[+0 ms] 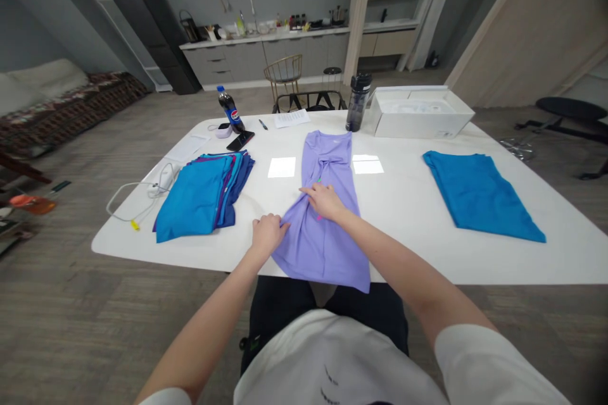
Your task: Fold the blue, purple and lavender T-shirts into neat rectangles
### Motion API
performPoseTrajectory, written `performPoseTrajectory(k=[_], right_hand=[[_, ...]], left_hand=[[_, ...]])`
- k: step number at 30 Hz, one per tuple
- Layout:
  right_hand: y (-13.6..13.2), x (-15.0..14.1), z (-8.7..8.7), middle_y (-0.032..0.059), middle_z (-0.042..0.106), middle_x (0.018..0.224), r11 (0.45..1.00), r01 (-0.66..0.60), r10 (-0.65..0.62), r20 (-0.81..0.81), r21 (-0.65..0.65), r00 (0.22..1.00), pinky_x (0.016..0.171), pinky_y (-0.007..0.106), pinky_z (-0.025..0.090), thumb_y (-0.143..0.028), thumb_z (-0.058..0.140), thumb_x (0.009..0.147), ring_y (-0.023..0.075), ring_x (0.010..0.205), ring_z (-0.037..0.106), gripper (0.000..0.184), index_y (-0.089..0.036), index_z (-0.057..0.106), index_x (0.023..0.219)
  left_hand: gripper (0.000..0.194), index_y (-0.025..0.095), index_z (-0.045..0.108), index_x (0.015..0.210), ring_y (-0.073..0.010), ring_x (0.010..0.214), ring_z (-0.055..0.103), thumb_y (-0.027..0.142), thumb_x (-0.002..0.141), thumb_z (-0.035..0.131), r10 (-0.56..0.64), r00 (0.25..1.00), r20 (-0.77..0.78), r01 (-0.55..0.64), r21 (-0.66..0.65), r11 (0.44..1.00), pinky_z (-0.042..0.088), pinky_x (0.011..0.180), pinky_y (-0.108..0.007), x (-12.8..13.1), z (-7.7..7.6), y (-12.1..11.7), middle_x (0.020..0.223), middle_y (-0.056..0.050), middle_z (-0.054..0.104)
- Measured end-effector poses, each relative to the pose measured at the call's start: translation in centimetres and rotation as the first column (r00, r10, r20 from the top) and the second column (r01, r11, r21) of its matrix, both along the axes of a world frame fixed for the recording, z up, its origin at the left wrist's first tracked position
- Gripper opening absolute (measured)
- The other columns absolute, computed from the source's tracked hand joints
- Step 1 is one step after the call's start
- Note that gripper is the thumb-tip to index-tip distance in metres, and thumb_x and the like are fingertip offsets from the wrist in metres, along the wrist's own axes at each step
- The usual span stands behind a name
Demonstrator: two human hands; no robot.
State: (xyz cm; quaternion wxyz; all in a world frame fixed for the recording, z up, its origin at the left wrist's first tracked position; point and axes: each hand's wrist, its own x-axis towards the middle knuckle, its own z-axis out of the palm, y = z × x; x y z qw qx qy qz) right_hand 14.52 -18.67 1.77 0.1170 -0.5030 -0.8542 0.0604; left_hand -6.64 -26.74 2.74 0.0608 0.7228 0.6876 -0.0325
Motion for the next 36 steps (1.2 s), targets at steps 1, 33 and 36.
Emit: performPoseTrajectory(k=[1, 33, 36], right_hand=[[-0.2, -0.5, 0.1, 0.0101, 0.066, 0.120, 1.000, -0.007, 0.007, 0.015, -0.016, 1.000, 0.094, 0.038, 0.039, -0.023, 0.047, 0.102, 0.0269, 0.113, 0.059, 0.042, -0.031, 0.060, 0.141], [-14.4, 8.8, -2.2, 0.0080, 0.065, 0.110, 0.999, -0.046, 0.048, -0.184, 0.013, 0.982, 0.090, 0.033, 0.048, -0.015, 0.056, 0.096, 0.0224, 0.102, 0.062, 0.029, -0.025, 0.075, 0.115], [-15.5, 9.3, -2.1, 0.0086, 0.064, 0.112, 0.994, -0.112, 0.109, -0.165, -0.014, 0.980, 0.092, 0.034, 0.047, -0.013, 0.053, 0.097, 0.0231, 0.103, 0.062, 0.034, -0.027, 0.075, 0.119]], left_hand=[[0.033, 0.020, 0.069, 0.092, -0.0332, 0.106, 0.067, 0.048, 0.097, 0.051, 0.000, 1.000, 0.005, 0.001, -0.004, 1.000, 0.043, 0.089, -0.044, -0.4, 0.3, -0.7, 0.104, -0.013, 0.075], [0.027, 0.020, 0.073, 0.110, -0.0196, 0.108, 0.067, 0.012, 0.096, 0.051, -0.714, 0.460, 0.528, 0.684, 0.302, 0.664, 0.053, 0.101, -0.035, 6.3, 0.3, -4.6, 0.112, -0.006, 0.074], [0.037, 0.021, 0.075, 0.113, -0.0208, 0.115, 0.066, 0.005, 0.092, 0.049, -0.733, 0.485, 0.476, 0.724, 0.252, 0.643, 0.052, 0.104, -0.037, 4.7, -1.1, -2.6, 0.119, -0.006, 0.073]])
